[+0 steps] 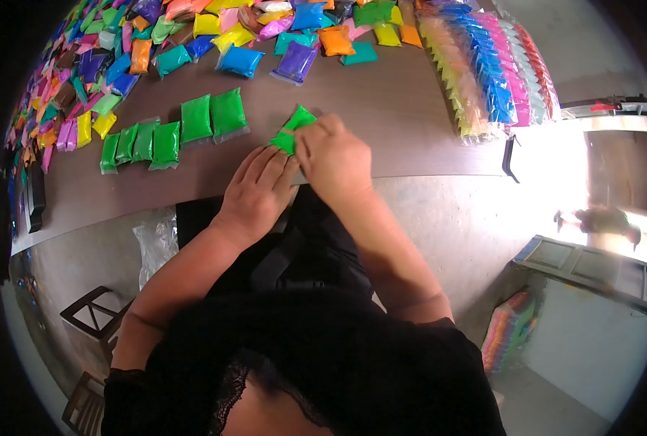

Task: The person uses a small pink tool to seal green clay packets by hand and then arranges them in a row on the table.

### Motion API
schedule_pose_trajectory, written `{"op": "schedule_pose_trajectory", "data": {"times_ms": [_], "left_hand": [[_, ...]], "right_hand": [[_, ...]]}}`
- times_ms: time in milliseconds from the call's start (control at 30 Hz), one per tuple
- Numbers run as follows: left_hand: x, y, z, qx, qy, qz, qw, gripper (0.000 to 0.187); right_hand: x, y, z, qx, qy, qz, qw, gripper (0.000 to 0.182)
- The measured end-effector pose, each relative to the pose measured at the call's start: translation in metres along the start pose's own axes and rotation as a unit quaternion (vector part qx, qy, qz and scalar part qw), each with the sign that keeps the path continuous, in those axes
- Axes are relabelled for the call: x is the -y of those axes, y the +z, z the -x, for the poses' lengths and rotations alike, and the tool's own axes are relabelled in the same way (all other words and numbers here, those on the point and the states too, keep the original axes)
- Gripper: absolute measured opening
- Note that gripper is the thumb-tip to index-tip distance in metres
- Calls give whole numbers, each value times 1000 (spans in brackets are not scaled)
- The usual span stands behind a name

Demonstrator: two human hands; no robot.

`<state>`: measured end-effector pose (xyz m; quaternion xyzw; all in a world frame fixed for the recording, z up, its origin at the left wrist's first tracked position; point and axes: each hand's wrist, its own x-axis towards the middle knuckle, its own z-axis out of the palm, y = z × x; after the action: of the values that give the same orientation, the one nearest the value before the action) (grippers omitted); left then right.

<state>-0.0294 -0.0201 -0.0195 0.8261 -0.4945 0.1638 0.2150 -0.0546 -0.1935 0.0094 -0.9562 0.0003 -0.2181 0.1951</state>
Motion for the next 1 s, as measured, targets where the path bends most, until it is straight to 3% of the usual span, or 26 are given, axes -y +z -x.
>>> {"op": "schedule_pose_trajectory", "data": {"times_ms": [100, 200, 233, 267, 333, 500, 567, 667, 767, 900, 1000], "left_hand": [[1, 0, -1, 0, -1, -13, 1000, 49], [4, 3, 0, -11, 6, -25, 1000, 47], [2, 4, 2, -9, 5, -21, 1000, 47], [1, 5, 2, -11, -6, -7, 1000, 47], [3, 7, 1, -18, -16, 6, 1000, 47], [3, 3, -1, -29, -7, 14, 999, 45], [4, 3, -1, -28, -3, 5, 1000, 45], [3, 3, -1, -30, 0, -2, 1000, 44], [3, 4, 1, -27, -4, 2, 1000, 43], [2, 0, -2, -27, 1, -7, 1000, 41], [2, 3, 0, -32, -4, 5, 999, 40]], "right_hand": [[-21, -10, -19, -27, 63, 118, 991, 5], [-15, -26, -21, -10, 31, 57, 998, 8], [-8, -21, -12, -35, -32, 30, 998, 9], [-3, -17, -7, -33, -30, 33, 998, 9], [1, -13, -5, 67, 15, 32, 997, 6], [1, -11, -13, -18, 10, 61, 998, 3], [8, -13, -6, 31, -49, 61, 996, 4], [-5, -12, -14, -9, 16, 83, 996, 5], [7, -19, -7, 54, -56, 85, 993, 4], [-4, -10, -11, -4, -10, 113, 994, 2], [6, -17, -7, 58, -39, 101, 992, 3]]}}
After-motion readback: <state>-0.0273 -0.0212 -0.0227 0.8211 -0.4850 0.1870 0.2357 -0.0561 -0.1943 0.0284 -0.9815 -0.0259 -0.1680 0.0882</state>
